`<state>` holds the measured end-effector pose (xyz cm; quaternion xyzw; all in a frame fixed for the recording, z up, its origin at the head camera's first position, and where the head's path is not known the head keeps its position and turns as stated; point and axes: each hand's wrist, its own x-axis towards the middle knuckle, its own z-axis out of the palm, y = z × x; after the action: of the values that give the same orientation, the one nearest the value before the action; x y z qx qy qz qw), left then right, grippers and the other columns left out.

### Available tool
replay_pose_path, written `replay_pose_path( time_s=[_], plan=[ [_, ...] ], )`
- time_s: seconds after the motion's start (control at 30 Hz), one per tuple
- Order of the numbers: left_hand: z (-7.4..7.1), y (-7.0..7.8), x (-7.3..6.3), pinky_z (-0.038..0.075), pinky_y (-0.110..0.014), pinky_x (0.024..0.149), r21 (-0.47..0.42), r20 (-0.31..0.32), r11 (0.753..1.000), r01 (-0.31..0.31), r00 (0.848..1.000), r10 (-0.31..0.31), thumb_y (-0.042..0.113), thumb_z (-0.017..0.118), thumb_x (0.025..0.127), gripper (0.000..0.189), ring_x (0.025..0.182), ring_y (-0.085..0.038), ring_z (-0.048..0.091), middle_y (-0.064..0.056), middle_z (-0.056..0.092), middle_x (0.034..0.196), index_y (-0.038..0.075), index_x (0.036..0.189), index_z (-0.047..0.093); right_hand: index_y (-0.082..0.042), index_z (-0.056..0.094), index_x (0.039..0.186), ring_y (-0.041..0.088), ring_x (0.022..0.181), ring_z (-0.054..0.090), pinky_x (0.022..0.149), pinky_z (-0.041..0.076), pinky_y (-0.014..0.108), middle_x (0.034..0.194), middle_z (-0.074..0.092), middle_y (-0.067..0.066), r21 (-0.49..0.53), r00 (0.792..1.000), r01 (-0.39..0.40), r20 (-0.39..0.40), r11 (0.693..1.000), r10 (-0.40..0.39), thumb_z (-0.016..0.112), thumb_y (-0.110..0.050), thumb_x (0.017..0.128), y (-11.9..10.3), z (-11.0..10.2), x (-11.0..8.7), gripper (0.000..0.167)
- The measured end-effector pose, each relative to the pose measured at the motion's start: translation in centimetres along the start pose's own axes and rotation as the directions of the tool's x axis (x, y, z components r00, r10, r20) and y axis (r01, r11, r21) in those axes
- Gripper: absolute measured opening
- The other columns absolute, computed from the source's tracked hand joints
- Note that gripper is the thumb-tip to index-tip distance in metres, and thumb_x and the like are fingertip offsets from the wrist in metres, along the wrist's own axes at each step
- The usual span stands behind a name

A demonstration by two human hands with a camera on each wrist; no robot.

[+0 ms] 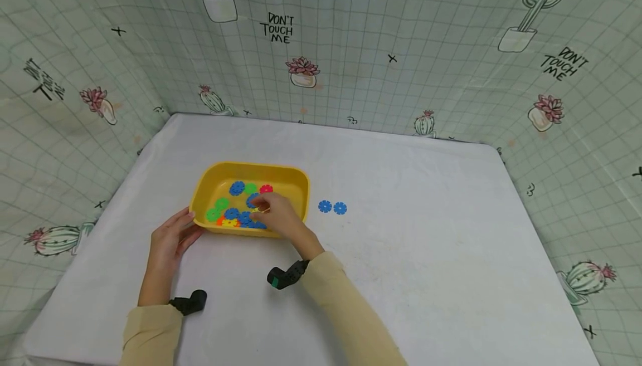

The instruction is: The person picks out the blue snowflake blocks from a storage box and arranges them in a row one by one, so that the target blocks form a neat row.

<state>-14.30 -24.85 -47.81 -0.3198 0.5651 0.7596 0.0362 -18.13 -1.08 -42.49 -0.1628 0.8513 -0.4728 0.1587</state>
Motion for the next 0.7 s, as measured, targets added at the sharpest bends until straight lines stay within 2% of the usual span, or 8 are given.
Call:
replay_pose_path(
  time_s=[0.2,0.4,0.53,0.7],
  plan=[
    [0.5,0.5,-1.1,0.055,-0.016,0.074,0.025,-0.011,1.0,-0.007,1.0,0.008,0.04,0.076,0.074,0.065,0.082,-0.002,0.064,0.014,0.058,0.103,0.021,0.132,0.054,-0.006,0.06,0.119,0.015,0.101,0.056,0.088,0.05,0.02,0.114,0.063,0.006,-0.017,0.997,-0.041,0.068,0.999,0.042,0.063,-0.015,0.089,0.0,0.9,1.2,0.032],
    [1.1,1.4,-2.5,0.055,-0.016,0.075,0.036,-0.011,0.999,0.008,1.0,-0.008,0.037,0.072,0.079,0.067,0.081,-0.001,0.063,0.013,0.055,0.103,0.017,0.138,0.047,-0.007,0.062,0.116,0.015,0.1,0.056,0.087,0.049,0.019,0.11,0.063,0.004,-0.081,0.992,-0.066,0.106,0.994,0.075,0.066,-0.014,0.087,0.3,1.4,2.5,0.031],
    [1.1,1.5,-2.5,0.055,-0.016,0.074,0.029,-0.013,0.999,0.015,1.0,-0.015,0.038,0.075,0.076,0.068,0.08,-0.002,0.063,0.013,0.056,0.102,0.018,0.136,0.049,-0.007,0.063,0.114,0.015,0.097,0.056,0.085,0.049,0.019,0.108,0.063,0.005,-0.126,0.989,-0.077,0.117,0.989,0.092,0.068,-0.015,0.085,0.4,1.7,3.3,0.031],
    [1.2,1.5,-2.5,0.055,-0.016,0.074,0.034,-0.021,0.999,0.011,1.0,-0.01,0.037,0.075,0.077,0.067,0.079,-0.002,0.063,0.014,0.057,0.099,0.018,0.136,0.05,-0.007,0.063,0.113,0.014,0.094,0.055,0.084,0.049,0.019,0.107,0.063,0.004,-0.134,0.981,-0.108,0.144,0.985,0.127,0.069,-0.013,0.084,0.7,1.9,3.9,0.031]
  ],
)
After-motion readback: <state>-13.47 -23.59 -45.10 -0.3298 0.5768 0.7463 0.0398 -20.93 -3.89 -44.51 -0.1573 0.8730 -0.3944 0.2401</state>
